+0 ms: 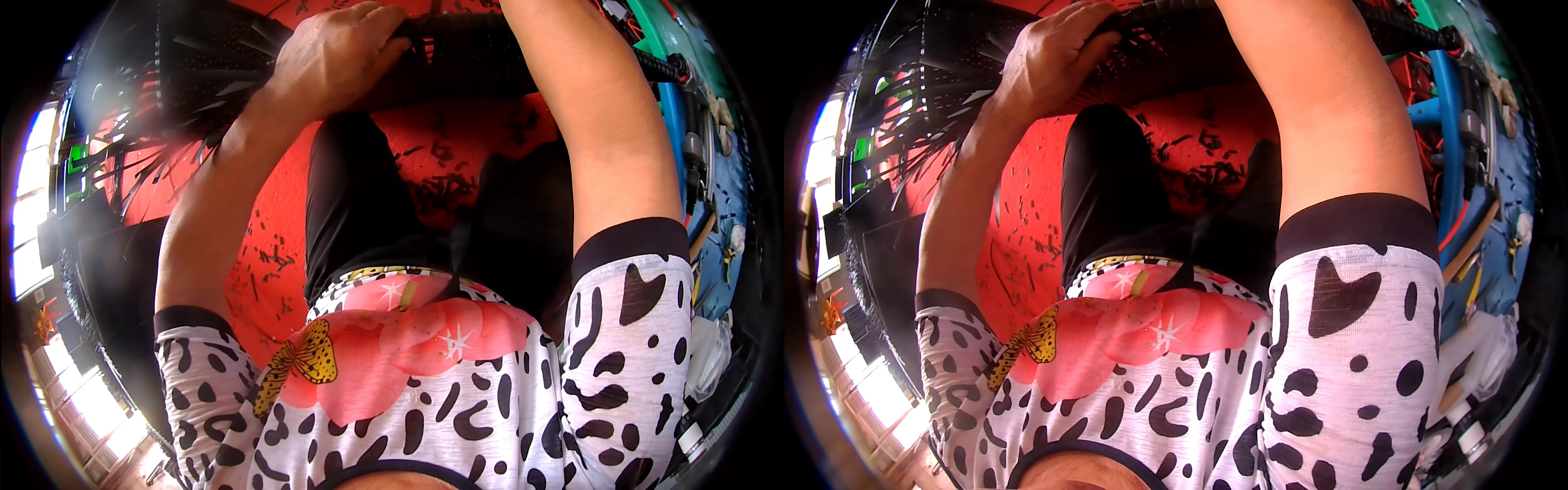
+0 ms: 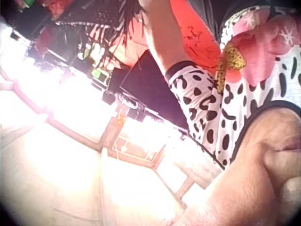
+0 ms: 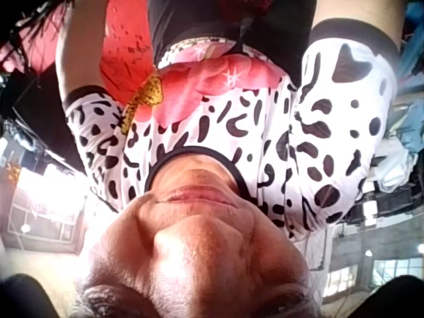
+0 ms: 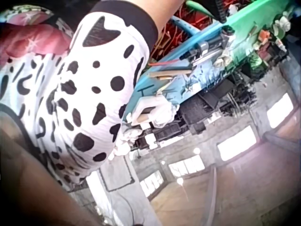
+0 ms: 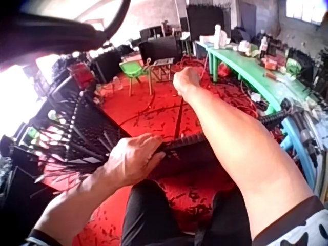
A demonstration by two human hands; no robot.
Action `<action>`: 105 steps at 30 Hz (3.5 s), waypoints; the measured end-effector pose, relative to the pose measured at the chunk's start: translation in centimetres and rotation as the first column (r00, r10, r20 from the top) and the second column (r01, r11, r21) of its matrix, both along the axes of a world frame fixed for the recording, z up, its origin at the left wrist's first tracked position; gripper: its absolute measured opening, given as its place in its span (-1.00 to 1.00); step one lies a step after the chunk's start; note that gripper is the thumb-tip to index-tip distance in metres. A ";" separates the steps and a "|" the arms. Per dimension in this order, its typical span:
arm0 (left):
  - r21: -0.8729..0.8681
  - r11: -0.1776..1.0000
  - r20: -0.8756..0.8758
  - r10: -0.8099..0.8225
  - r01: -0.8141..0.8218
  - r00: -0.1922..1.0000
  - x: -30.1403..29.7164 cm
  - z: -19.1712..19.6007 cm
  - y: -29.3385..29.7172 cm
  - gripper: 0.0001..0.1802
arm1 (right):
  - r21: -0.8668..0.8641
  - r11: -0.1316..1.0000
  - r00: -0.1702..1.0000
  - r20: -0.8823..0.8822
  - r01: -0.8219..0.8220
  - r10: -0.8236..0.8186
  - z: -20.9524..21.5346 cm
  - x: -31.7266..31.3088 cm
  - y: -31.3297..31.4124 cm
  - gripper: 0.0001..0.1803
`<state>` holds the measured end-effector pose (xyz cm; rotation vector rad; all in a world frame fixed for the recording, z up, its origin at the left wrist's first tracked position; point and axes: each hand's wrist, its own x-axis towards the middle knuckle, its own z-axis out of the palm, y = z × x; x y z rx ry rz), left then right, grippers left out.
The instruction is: The person secures black plastic strips onto a chair frame by hand and with tools. They use a staple gun to fix the strips in place, pliers to pull them tight and trim the ends, and a hammer to flatten staples.
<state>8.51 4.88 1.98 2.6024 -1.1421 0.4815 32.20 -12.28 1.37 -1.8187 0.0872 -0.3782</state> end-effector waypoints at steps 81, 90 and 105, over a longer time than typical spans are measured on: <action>-0.567 0.659 -0.692 -0.056 -0.494 0.720 8.4 -0.6 -4.6 -0.75 | -0.201 0.919 0.699 0.707 0.338 -0.103 -6.5 -25.7 0.5 -0.64; -0.549 0.680 -0.664 -0.003 -0.485 0.748 8.4 -0.1 -4.5 -0.77 | -0.513 0.752 0.718 0.691 0.414 0.075 -2.7 -25.2 -0.5 -0.60; -0.646 0.624 -0.625 -0.102 -0.439 0.774 8.9 -1.3 -4.0 -0.78 | -0.657 0.688 0.775 0.593 0.308 0.219 -1.5 -25.5 -1.3 -0.63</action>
